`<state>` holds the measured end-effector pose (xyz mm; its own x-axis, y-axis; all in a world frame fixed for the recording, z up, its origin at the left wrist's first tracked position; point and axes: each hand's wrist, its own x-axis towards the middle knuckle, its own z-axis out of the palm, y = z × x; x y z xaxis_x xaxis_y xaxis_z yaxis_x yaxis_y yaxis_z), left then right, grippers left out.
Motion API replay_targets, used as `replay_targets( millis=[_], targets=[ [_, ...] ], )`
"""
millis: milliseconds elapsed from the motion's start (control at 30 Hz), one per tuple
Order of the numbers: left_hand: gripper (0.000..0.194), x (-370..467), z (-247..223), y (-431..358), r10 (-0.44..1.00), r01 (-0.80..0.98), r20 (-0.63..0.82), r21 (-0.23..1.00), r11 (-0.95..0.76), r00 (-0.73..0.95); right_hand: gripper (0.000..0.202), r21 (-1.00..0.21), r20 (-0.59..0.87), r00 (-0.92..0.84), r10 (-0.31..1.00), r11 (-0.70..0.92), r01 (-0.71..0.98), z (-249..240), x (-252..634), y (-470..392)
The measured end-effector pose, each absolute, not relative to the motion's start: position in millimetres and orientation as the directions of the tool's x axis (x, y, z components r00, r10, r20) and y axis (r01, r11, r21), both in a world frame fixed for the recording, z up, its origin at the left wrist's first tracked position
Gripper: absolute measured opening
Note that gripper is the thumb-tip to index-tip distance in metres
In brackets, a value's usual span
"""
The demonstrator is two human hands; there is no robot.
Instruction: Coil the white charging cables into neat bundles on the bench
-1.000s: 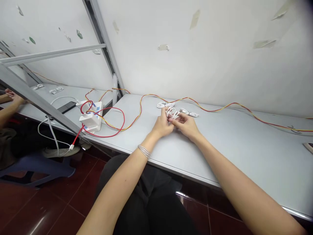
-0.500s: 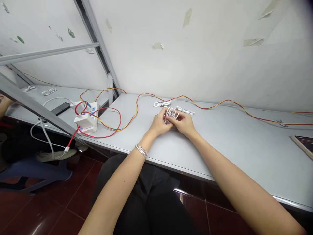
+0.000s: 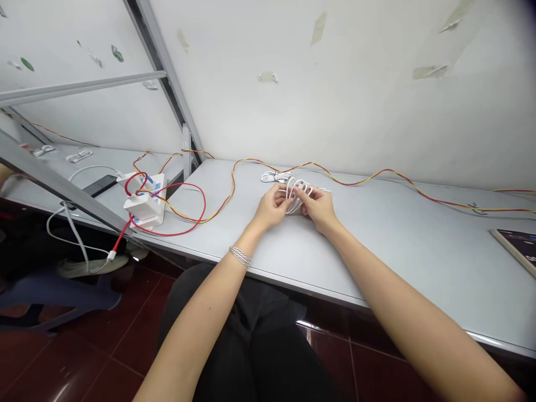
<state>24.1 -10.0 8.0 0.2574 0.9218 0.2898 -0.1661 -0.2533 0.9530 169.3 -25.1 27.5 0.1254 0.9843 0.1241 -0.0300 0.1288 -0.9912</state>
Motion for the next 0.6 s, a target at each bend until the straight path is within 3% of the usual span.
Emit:
replay_targets(
  millis=[400,600],
  targets=[
    [0.033,20.3,10.0,-9.7,0.953,-0.145,0.199,0.975,-0.168,0.229,0.053,-0.993,0.119,0.026,0.993,0.118,0.021,28.3,173.4,-28.4],
    [0.025,17.5,11.0,-10.4,0.962,-0.032,0.165,0.986,-0.162,0.216,0.048,-0.988,0.151,0.029,0.988,0.150,0.032,24.5,174.1,-26.0]
  ],
)
